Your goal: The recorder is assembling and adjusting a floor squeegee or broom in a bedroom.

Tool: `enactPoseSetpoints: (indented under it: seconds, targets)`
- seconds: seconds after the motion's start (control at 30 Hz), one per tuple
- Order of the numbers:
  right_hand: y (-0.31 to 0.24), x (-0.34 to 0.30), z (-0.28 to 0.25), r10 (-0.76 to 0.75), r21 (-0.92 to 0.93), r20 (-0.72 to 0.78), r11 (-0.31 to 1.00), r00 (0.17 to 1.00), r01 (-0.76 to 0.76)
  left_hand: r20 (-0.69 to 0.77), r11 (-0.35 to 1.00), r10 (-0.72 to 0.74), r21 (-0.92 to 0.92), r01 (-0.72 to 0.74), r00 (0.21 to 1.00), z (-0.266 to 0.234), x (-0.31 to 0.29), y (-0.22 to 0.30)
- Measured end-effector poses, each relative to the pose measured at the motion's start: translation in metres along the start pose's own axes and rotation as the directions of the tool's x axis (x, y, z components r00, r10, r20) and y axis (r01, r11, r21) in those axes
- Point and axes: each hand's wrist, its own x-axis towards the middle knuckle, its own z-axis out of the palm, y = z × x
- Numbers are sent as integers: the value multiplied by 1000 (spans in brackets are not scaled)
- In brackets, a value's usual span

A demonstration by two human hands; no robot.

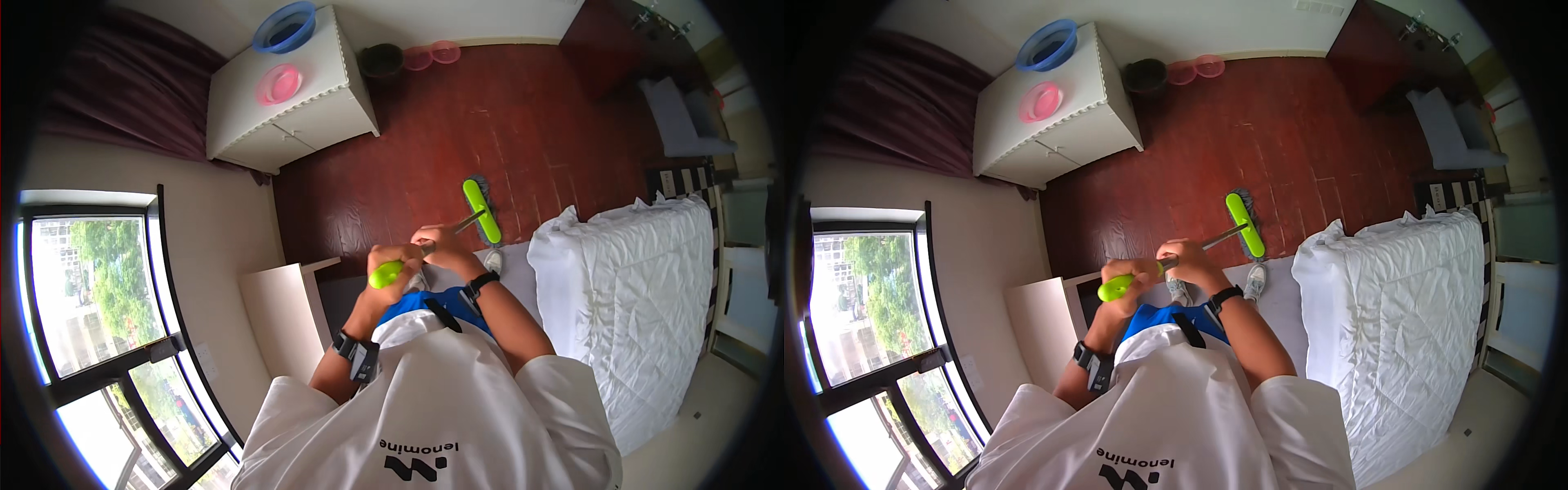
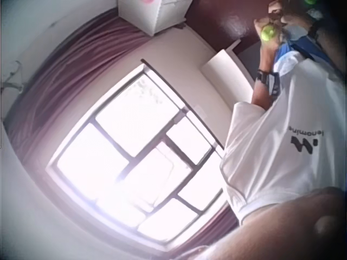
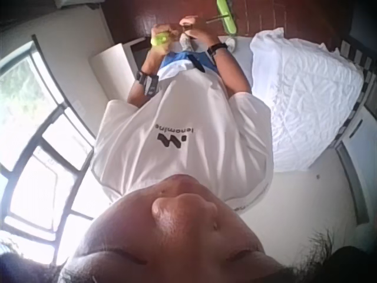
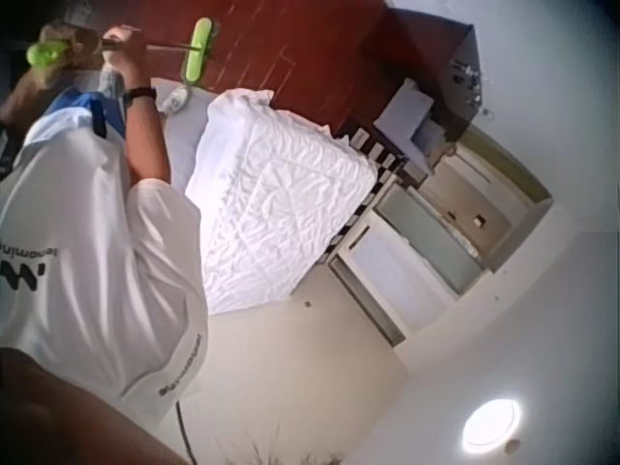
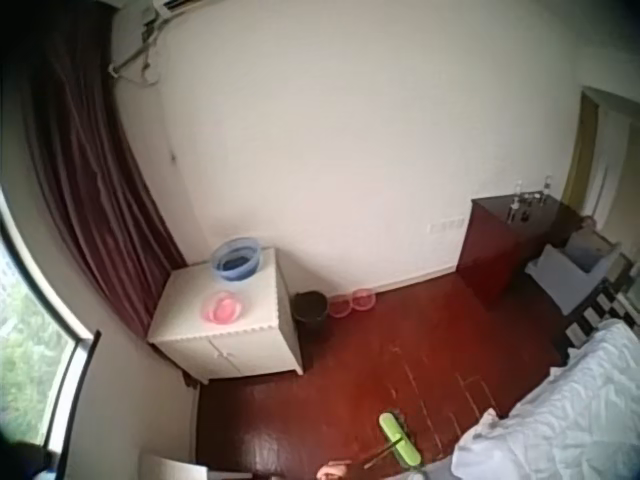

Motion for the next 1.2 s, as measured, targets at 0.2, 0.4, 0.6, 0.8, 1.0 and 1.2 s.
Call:
enactPoseSetpoints:
  seconds: [0.2,0.4,0.6,0.8,1.0,1.2]
  targets:
    - [-52,72,122,-74,-3,185,997,980,76,-201,999,40,0,-41,979,-114,-35,35]
    - [-100,110,183,-229,209,370,965,901,160,-323,972,103,234,-26,941,-153,-59,65]
    - [-116,126,179,-257,272,428,951,866,148,-357,943,242,304,-133,902,-151,-47,73]
    - [-68,126,111,-122,60,398,992,909,107,-285,973,207,157,-168,936,-115,0,44]
    - [5,100,-14,23,-157,222,988,975,12,-61,993,112,35,-110,992,-44,66,-17]
    - [64,57,-114,-21,-187,-157,982,987,-9,228,992,122,-31,-118,966,49,142,-42]
